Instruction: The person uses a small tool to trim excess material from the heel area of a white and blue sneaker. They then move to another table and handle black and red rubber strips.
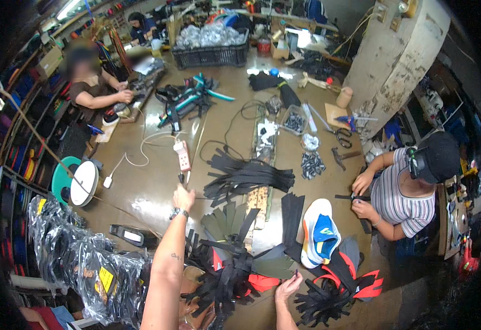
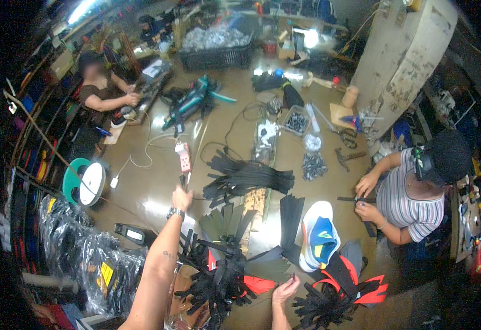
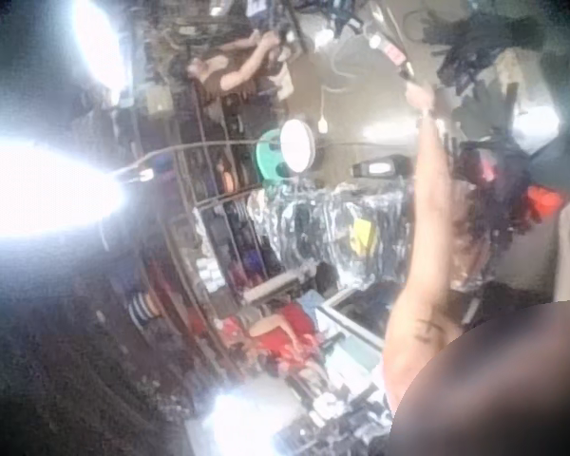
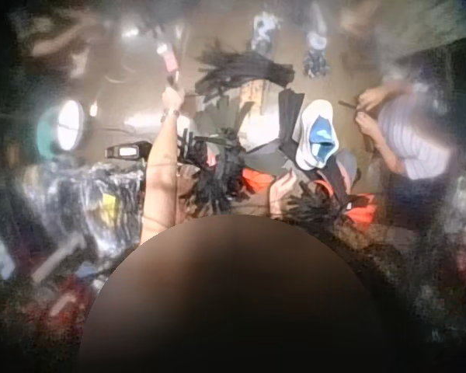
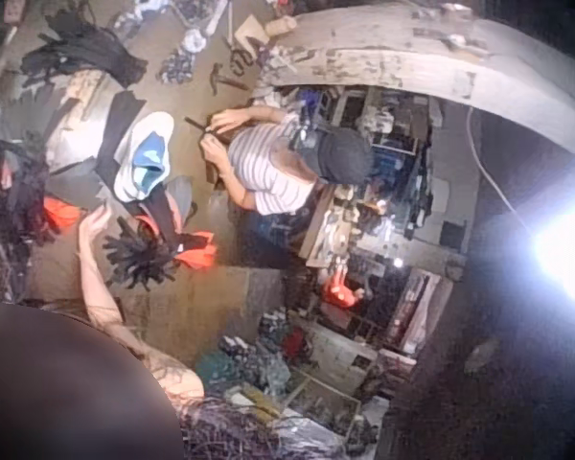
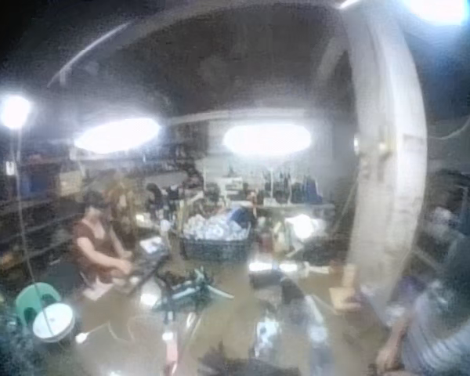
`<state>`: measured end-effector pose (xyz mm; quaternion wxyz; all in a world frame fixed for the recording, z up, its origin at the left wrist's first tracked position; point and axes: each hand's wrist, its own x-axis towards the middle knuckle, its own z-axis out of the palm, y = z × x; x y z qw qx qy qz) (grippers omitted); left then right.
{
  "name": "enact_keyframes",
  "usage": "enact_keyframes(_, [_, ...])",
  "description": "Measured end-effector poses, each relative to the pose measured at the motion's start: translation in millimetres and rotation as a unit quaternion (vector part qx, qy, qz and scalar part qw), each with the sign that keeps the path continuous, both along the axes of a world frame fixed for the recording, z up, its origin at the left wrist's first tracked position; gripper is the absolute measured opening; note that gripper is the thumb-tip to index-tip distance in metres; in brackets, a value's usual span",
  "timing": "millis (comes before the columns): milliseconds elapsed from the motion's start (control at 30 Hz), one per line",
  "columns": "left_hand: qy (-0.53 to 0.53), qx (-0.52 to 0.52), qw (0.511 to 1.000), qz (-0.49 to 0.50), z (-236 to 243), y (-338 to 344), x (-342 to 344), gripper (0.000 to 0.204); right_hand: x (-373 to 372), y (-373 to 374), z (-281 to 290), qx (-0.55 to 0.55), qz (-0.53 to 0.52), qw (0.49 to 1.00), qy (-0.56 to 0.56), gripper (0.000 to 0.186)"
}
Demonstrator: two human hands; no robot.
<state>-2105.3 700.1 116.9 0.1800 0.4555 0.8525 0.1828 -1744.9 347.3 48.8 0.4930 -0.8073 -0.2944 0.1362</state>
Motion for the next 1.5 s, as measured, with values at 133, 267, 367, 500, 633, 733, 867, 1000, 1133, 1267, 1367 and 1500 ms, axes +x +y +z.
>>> enact_keyframes(133, [-0.013,0.021,0.999,0.041,-15,20,-13,0.047,2,-1,-7,-0.018,0.024,0.996,-0.079,0.027])
enact_keyframes(267, [-0.087,0.137,0.984,0.076,-17,30,-33,0.037,2,3,-8,-0.02,0.021,0.997,-0.071,0.032])
enact_keyframes(367, [-0.355,0.251,0.882,0.183,-13,43,-54,0.019,0,3,-6,-0.024,0.02,0.997,-0.066,0.033])
enact_keyframes(500, [-0.474,0.282,0.814,0.183,10,69,-90,0.017,-2,2,-4,-0.018,0.019,0.995,-0.092,0.036])
enact_keyframes(633, [-0.358,0.293,0.878,0.12,51,90,-100,0.017,-3,5,-4,-0.013,0.009,0.995,-0.095,0.04])
enact_keyframes(733, [-0.073,0.358,0.931,0.001,88,98,-99,0.018,-3,3,-5,-0.021,-0.006,0.998,-0.058,0.044])
enact_keyframes(867, [0.234,0.226,0.944,-0.048,115,95,-97,0.014,-3,0,-6,-0.033,0.008,0.997,-0.076,0.05])
enact_keyframes(1000, [0.199,0.039,0.974,-0.101,101,97,-91,0.016,0,0,-7,-0.013,0.032,0.996,-0.088,0.053])
enact_keyframes(1133, [0.075,0.015,0.992,-0.099,72,113,-91,0.023,0,2,-7,-0.019,0.019,0.997,-0.073,0.051])
enact_keyframes(1267, [0.03,-0.005,0.999,-0.034,47,125,-79,0.035,-4,2,-2,-0.018,0.025,0.999,-0.044,0.046])
enact_keyframes(1367, [0.073,-0.021,0.997,-0.026,42,130,-67,0.037,-4,2,0,-0.034,0.023,0.995,-0.088,0.044])
enact_keyframes(1500, [0.101,-0.032,0.993,-0.047,49,132,-58,0.035,-2,1,-1,-0.045,0.027,0.997,-0.059,0.046])
